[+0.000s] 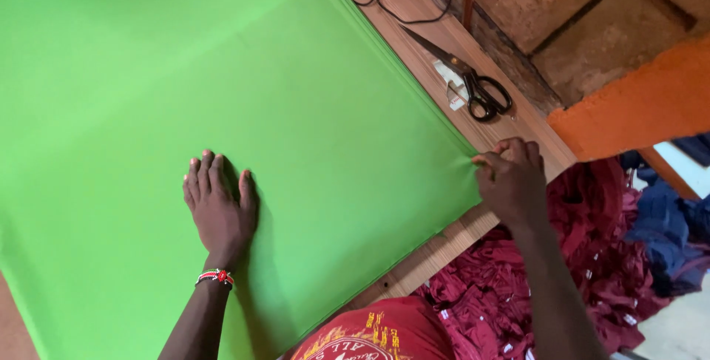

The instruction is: Smoothing and folding large pieces of green fabric on a cutting table

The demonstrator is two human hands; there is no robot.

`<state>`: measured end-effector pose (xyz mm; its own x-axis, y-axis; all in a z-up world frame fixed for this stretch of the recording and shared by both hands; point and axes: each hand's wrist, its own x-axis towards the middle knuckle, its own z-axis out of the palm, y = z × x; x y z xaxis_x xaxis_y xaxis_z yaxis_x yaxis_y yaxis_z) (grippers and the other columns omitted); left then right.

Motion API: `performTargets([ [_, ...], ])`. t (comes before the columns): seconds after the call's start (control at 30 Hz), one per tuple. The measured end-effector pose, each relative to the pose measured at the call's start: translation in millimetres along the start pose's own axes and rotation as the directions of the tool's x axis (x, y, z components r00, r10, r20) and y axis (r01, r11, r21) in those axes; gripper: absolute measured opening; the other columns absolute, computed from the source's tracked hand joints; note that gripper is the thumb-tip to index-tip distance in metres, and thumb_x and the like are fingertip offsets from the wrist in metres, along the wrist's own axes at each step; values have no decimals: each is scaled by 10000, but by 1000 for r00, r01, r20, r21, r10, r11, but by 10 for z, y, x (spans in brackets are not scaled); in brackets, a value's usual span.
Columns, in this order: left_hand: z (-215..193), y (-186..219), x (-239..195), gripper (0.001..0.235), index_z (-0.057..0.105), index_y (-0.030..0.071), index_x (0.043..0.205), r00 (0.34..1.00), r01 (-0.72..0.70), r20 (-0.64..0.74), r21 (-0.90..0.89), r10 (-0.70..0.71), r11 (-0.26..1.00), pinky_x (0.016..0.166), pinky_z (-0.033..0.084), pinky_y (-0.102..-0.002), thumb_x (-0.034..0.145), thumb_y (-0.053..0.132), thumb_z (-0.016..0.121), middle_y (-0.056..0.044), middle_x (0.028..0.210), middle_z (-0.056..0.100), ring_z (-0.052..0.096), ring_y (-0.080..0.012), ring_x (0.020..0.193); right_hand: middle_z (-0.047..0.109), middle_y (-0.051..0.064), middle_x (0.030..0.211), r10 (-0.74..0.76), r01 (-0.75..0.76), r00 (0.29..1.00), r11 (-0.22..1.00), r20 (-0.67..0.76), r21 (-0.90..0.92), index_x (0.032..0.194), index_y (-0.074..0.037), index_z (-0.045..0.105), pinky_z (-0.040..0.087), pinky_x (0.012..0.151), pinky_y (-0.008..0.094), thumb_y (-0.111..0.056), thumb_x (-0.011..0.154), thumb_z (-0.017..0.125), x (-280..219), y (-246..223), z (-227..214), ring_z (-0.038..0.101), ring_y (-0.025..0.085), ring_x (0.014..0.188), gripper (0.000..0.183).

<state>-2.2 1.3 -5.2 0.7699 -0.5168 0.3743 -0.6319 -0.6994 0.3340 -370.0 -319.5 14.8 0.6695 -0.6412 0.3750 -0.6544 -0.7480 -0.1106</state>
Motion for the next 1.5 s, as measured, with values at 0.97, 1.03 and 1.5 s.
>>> performTargets([
  [0.97,-64,112,32,523,571,107,1416,997,71,-2,44,-71,997,1277,252,-457,1024,453,552,-90,1538,532,422,-295,1484,497,242,1563,-317,315,947,948,46,46,1499,23,506,303,1236,540,-645,1019,458,1213,-1006,696,440,382,1481,824],
  [1.03,-62,97,42,524,571,110,1415,997,73,-4,54,-73,996,1279,248,-453,1025,459,549,-86,1534,534,421,-291,1485,468,262,1578,-294,291,954,955,55,59,1507,40,490,300,1237,535,-649,1014,466,1240,-1063,632,417,400,1489,848],
  [1.5,-93,79,26,532,586,81,1413,1000,11,6,44,-11,999,1266,267,-472,1021,442,584,-119,1535,544,439,-323,1476,485,287,1552,-273,273,962,959,10,-74,1474,67,522,306,1228,527,-601,1013,517,1045,-1181,548,434,407,1477,811],
])
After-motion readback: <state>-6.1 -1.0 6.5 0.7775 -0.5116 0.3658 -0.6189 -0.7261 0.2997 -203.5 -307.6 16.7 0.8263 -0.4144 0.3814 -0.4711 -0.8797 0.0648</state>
